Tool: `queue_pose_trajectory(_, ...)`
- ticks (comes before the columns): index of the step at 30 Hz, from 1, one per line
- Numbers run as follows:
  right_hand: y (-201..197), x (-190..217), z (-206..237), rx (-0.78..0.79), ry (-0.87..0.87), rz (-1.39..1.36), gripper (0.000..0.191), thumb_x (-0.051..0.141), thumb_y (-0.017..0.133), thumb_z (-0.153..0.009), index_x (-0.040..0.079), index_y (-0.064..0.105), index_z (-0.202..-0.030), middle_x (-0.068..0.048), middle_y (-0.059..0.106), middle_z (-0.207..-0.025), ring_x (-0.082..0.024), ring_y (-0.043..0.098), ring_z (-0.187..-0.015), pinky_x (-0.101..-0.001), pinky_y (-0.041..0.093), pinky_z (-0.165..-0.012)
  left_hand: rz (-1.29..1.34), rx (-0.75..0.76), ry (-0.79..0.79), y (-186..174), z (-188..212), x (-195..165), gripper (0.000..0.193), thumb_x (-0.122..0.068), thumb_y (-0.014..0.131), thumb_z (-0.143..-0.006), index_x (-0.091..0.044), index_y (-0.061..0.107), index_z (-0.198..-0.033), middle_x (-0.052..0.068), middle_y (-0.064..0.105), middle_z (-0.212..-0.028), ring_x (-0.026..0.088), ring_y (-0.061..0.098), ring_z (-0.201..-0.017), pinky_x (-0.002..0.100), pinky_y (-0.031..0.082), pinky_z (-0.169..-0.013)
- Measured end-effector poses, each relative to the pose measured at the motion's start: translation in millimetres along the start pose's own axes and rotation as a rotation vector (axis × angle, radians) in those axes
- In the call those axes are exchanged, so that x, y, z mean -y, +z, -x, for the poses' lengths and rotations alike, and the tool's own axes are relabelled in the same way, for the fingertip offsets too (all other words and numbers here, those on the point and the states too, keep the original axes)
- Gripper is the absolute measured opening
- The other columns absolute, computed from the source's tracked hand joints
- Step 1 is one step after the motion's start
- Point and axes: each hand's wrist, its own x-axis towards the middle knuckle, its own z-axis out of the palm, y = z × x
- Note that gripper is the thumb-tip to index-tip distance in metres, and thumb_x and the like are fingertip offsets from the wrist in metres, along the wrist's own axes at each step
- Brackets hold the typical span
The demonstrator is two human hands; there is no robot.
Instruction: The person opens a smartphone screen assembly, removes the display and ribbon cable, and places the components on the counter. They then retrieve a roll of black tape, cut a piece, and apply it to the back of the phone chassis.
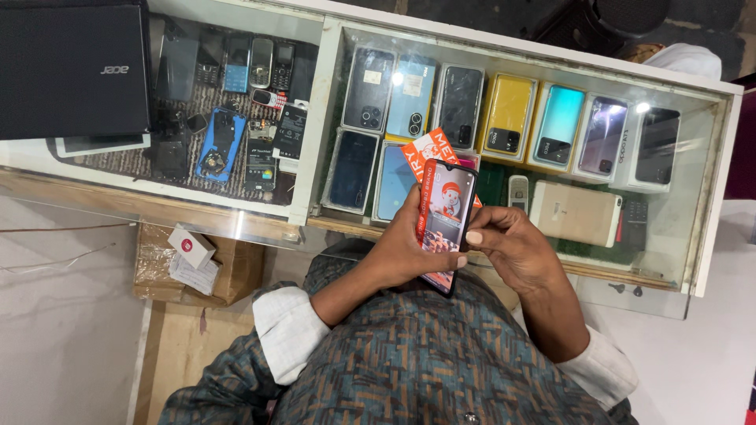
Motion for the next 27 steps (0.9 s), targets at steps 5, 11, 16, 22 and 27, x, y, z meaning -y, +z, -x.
queue_pose_trajectory(5, -1.7, -0.8, -0.2, 0.004, 0.001, 0.001, 0.007, 0.001, 0.076, -0.089, -0.002, 0.072, -0.094, -0.010, 0.072, -0.096, -0.018, 0.068, -0.092, -0.0363, 0.054, -0.088, -0.021, -0.001, -0.001, -0.2, 0.4, -0.9, 0.103, -0.020, 0.091, -0.072, -0.001, 0.031, -0.153, 0.011, 0.057, -0.136, 0.019, 0.057, -0.128, 0.037, 0.049, -0.111)
queue_pose_trajectory(11, -1.0, -1.8, 0.4, 0.009, 0.001, -0.001, 0.007, 0.001, 0.076, -0.088, -0.002, 0.072, -0.093, -0.009, 0.072, -0.096, -0.019, 0.069, -0.092, -0.0373, 0.055, -0.089, -0.034, -0.003, -0.015, 0.1, 1.4, -0.5, 0.103, -0.022, 0.091, -0.072, -0.001, 0.031, -0.153, 0.011, 0.056, -0.136, 0.019, 0.057, -0.128, 0.037, 0.049, -0.111)
queue_pose_trajectory(16, -0.9, -1.3, 0.8, 0.015, 0.000, -0.005, 0.007, 0.001, 0.076, -0.089, -0.002, 0.072, -0.094, -0.009, 0.072, -0.097, -0.019, 0.069, -0.092, -0.0368, 0.055, -0.089, -0.032, -0.004, -0.004, 0.7, 2.0, 0.1, 0.103, -0.022, 0.092, -0.072, -0.001, 0.032, -0.153, 0.011, 0.057, -0.136, 0.019, 0.057, -0.129, 0.037, 0.048, -0.112)
queue_pose_trajectory(22, -1.2, -2.6, 1.0, 0.019, -0.001, -0.015, 0.006, 0.000, 0.076, -0.089, -0.002, 0.072, -0.094, -0.009, 0.072, -0.097, -0.019, 0.069, -0.092, -0.0364, 0.055, -0.088, -0.054, -0.009, -0.007, 0.7, 2.6, -1.2, 0.103, -0.023, 0.092, -0.071, -0.001, 0.032, -0.152, 0.011, 0.057, -0.135, 0.019, 0.057, -0.128, 0.037, 0.049, -0.111)
queue_pose_trajectory(27, -0.3, -2.5, 1.7, 0.019, 0.001, -0.020, 0.005, 0.000, 0.075, -0.090, -0.002, 0.072, -0.094, -0.009, 0.072, -0.097, -0.019, 0.069, -0.092, -0.0363, 0.055, -0.088, -0.008, -0.006, -0.017, 1.1, 3.5, -1.2, 0.102, -0.022, 0.091, -0.071, -0.001, 0.032, -0.152, 0.010, 0.057, -0.135, 0.019, 0.057, -0.127, 0.037, 0.049, -0.111)
